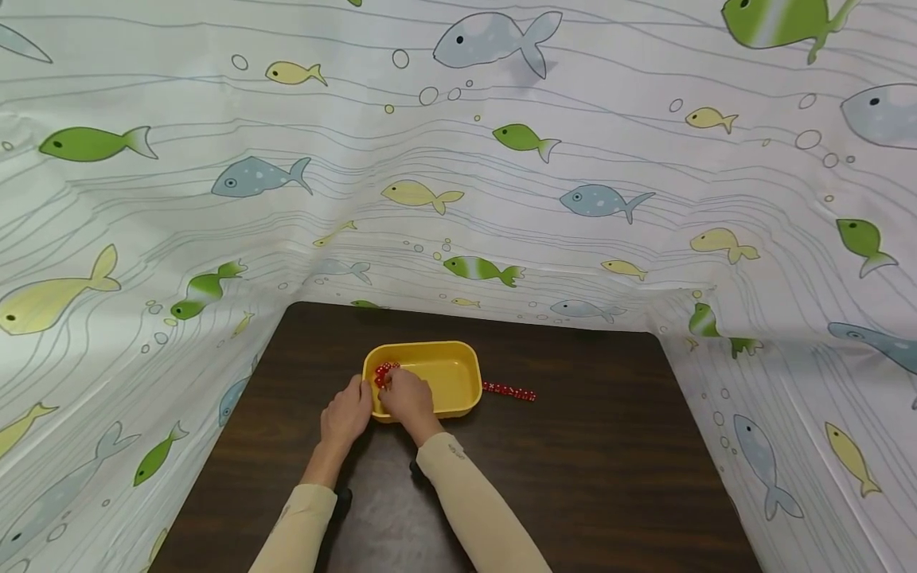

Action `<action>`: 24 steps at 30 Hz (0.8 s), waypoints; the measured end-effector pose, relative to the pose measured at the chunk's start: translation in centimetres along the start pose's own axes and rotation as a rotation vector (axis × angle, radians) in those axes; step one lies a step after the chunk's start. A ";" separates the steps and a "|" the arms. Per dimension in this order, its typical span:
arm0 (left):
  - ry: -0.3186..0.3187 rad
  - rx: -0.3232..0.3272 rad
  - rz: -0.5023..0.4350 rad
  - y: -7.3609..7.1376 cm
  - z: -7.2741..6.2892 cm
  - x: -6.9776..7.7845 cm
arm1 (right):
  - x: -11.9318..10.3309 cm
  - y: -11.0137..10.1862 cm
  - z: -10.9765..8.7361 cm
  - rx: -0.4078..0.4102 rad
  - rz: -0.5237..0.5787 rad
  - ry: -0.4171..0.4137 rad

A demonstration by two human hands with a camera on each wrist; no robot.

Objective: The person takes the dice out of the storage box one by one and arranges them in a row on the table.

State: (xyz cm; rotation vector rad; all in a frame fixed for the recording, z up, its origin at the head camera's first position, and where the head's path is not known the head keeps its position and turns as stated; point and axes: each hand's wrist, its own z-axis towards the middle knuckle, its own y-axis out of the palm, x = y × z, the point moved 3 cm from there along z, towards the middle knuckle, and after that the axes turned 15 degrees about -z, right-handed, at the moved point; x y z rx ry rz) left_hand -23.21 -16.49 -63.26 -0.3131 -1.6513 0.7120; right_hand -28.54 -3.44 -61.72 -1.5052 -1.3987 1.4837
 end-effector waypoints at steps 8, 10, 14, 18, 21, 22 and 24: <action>0.004 -0.006 -0.001 0.0 -0.1 0.1 | -0.2 -0.1 -0.2 -0.036 -0.079 -0.030; 0.001 -0.011 0.003 0.0 -0.1 0.1 | -0.2 -0.2 -0.2 -0.044 -0.083 -0.038; -0.007 -0.014 0.010 0.1 -0.1 0.1 | -0.3 -0.3 -0.3 -0.059 -0.088 -0.058; -0.022 -0.018 0.014 0.0 -0.1 0.2 | -0.4 -0.5 -0.3 -0.072 -0.084 -0.080; -0.036 -0.024 0.017 0.1 -0.2 0.3 | -0.4 -0.4 -0.2 -0.085 -0.072 -0.086; -0.041 -0.027 0.016 0.1 -0.2 0.4 | -0.3 -0.4 -0.1 -0.088 -0.066 -0.087; -0.049 -0.034 0.018 0.0 -0.3 0.4 | -0.3 -0.3 -0.1 -0.091 -0.053 -0.087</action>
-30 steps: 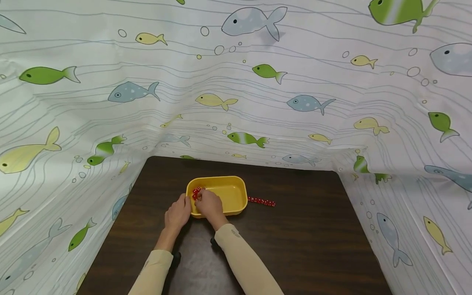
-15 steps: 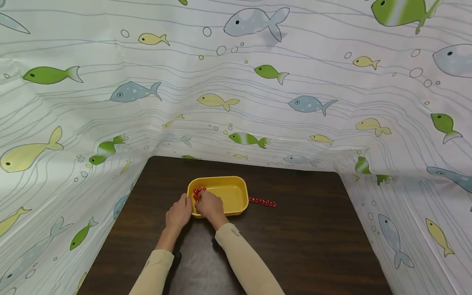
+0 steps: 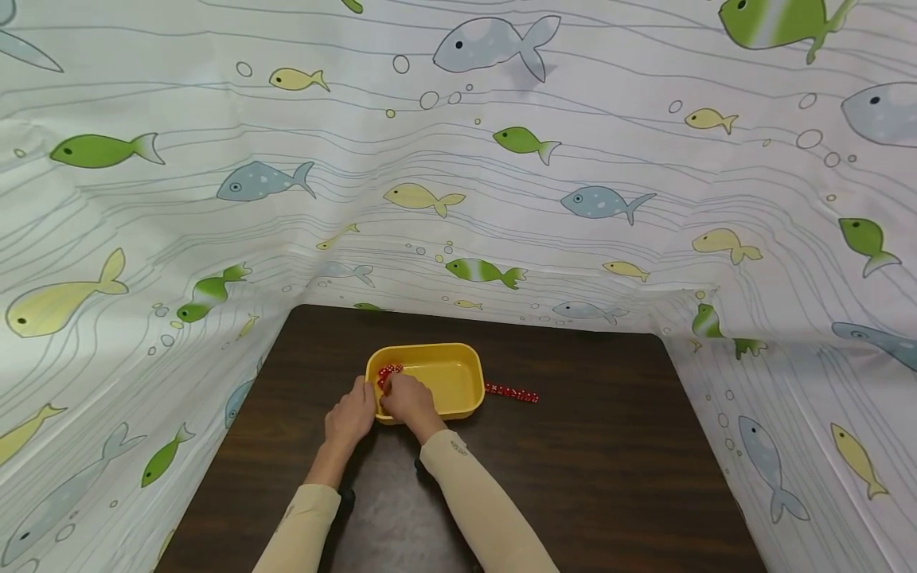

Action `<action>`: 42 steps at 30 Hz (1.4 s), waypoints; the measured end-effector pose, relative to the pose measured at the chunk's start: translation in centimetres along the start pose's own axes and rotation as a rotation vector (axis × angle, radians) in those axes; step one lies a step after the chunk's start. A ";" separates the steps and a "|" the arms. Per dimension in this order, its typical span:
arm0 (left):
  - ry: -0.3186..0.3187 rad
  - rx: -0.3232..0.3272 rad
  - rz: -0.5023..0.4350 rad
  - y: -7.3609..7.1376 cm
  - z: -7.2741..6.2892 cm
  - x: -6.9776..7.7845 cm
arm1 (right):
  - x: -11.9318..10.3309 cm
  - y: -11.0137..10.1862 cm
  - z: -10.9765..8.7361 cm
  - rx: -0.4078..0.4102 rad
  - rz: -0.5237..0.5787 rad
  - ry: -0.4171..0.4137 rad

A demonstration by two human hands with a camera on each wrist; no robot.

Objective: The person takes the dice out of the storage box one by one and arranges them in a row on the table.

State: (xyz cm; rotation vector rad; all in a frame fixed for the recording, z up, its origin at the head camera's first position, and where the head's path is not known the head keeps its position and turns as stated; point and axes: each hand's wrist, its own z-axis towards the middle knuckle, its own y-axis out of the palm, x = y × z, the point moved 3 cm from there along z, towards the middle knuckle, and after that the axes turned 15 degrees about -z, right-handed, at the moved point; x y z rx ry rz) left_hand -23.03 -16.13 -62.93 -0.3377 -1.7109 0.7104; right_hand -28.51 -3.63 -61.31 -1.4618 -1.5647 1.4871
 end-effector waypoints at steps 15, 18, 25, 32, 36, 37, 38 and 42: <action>-0.035 -0.069 -0.069 0.8 -0.6 0.0 | 1.5 0.2 -1.0 0.063 0.147 0.041; -0.031 -0.066 -0.075 1.0 -0.7 -0.1 | 1.7 0.0 -1.5 0.096 0.140 0.039; 0.003 -0.044 -0.045 1.1 -0.6 0.0 | 1.7 -0.6 -2.0 0.141 0.128 0.052; -0.016 -0.020 -0.022 0.4 -0.7 -0.7 | 0.9 -1.4 -2.4 0.162 0.255 0.055; 0.007 -0.006 -0.017 0.0 -0.6 -0.4 | 1.0 -2.2 -2.5 0.203 0.298 0.053; 0.011 -0.006 -0.013 0.0 -0.5 -0.3 | 1.1 -2.4 -2.6 0.214 0.303 0.054; 0.014 -0.006 -0.008 0.0 -0.5 -0.2 | 1.3 -2.6 -2.6 0.224 0.310 0.051; 0.003 -0.013 0.009 -0.1 -0.4 0.3 | 2.1 -3.4 -2.9 0.246 0.324 0.041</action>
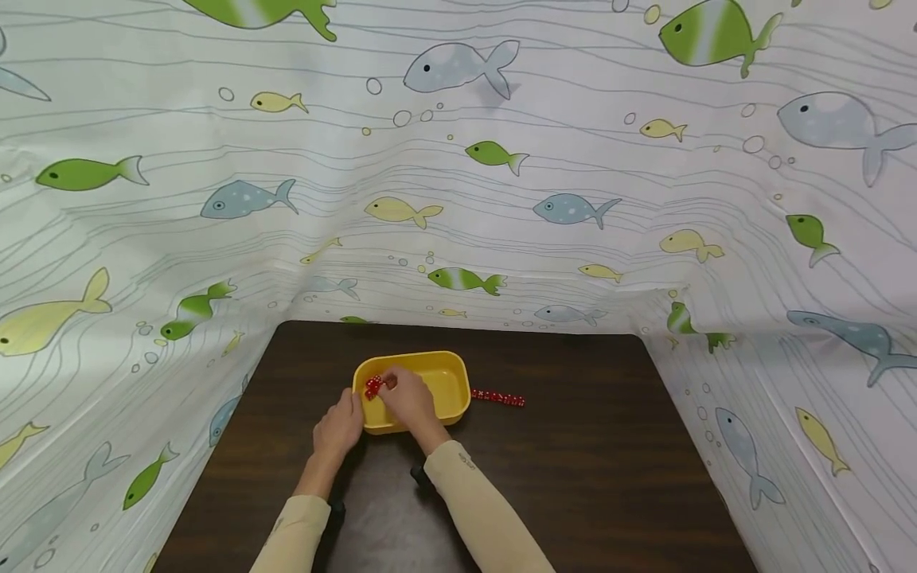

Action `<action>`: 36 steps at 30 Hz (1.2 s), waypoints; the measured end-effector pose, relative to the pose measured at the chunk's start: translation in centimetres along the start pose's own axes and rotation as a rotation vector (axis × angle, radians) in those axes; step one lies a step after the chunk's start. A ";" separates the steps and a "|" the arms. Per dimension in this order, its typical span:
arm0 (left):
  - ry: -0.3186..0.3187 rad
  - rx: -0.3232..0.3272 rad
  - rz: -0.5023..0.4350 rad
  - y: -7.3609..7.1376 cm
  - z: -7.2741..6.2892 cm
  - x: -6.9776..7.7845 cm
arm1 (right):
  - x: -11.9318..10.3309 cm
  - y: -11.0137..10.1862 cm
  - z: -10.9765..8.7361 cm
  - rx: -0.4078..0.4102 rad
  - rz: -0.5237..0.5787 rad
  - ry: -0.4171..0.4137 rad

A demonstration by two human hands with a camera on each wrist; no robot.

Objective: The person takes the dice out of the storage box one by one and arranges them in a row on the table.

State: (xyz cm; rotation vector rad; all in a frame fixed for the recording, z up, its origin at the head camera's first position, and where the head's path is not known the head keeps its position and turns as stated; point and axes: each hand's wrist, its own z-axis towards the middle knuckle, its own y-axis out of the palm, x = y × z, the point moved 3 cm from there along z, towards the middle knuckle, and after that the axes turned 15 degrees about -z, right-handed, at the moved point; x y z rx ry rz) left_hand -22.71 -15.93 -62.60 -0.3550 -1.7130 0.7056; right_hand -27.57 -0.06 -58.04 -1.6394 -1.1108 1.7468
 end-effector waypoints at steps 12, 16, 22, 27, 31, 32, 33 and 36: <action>-0.035 -0.011 0.011 0.1 0.2 -0.2 | 1.5 -2.0 -0.3 0.067 0.041 0.024; -0.035 -0.001 0.009 0.0 0.3 -0.2 | 1.8 -3.1 -0.5 0.080 0.081 0.004; -0.034 0.005 0.010 0.2 0.2 -0.1 | 3.1 -3.6 -0.9 0.088 0.073 0.016; -0.029 0.005 -0.001 0.4 0.1 0.1 | 4.5 -4.3 -1.2 0.142 0.085 0.041; -0.020 -0.001 -0.003 0.3 0.1 0.4 | 6.0 -5.3 -1.4 0.218 0.099 0.077; -0.022 -0.001 0.000 0.3 0.1 0.3 | 6.4 -5.6 -1.6 0.231 0.106 0.081; -0.020 -0.002 0.003 0.2 0.1 0.3 | 6.7 -5.8 -1.6 0.241 0.112 0.083; -0.015 0.000 0.009 0.1 0.1 0.1 | 7.8 -6.4 -1.9 0.260 0.138 0.089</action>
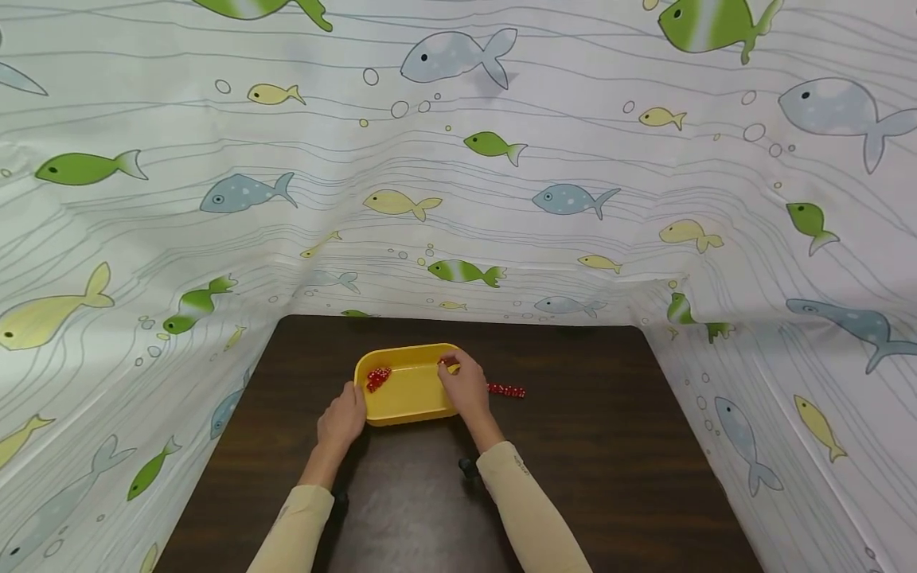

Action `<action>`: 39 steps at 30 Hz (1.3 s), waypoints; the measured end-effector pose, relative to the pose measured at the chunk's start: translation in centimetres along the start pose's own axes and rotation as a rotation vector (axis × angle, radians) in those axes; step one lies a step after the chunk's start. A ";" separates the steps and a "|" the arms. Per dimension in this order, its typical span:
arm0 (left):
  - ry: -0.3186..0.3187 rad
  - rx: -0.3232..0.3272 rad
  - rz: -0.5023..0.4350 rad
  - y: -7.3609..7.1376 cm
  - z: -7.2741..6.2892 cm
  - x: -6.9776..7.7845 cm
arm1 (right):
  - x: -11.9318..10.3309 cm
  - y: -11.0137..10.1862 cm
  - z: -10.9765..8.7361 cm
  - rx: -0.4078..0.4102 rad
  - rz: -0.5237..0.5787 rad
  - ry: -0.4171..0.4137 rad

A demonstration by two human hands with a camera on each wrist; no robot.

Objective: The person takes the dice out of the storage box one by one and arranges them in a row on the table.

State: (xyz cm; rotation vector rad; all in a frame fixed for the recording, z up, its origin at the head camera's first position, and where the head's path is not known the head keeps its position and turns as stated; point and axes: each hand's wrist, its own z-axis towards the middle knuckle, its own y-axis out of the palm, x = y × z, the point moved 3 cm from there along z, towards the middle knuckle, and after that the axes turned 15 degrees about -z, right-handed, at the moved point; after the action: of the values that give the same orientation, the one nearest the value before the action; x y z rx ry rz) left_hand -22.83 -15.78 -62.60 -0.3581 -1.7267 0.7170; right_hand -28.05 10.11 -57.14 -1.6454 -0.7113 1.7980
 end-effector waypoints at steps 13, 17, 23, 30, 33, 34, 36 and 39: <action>0.005 0.000 -0.003 -0.1 -0.2 0.2 | 4.1 -2.4 0.2 0.074 0.103 0.052; -0.001 -0.007 -0.006 0.0 -0.1 0.2 | 5.0 -3.1 0.1 0.103 0.108 0.069; -0.003 -0.006 -0.001 0.0 -0.1 0.0 | 6.3 -4.1 -0.1 0.132 0.133 0.080; 0.002 -0.006 -0.003 0.0 0.0 0.1 | 8.3 -5.3 -0.3 0.159 0.120 0.131; 0.001 -0.005 -0.005 0.0 -0.1 0.1 | 9.3 -5.9 -0.3 0.156 0.105 0.163; -0.002 -0.007 -0.007 0.0 -0.1 0.1 | 9.6 -6.2 -0.3 0.156 0.099 0.171; -0.008 -0.010 -0.010 0.0 -0.1 0.0 | 10.2 -6.5 -0.4 0.157 0.091 0.182; -0.012 -0.011 -0.016 0.1 0.0 -0.2 | 11.1 -7.0 -0.4 0.156 0.090 0.195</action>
State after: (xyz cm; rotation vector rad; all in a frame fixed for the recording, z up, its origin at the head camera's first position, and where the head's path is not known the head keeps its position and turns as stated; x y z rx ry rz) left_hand -22.82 -15.78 -62.81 -0.3478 -1.7437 0.6998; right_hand -27.76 23.06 -59.61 -1.7407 -0.4058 1.6783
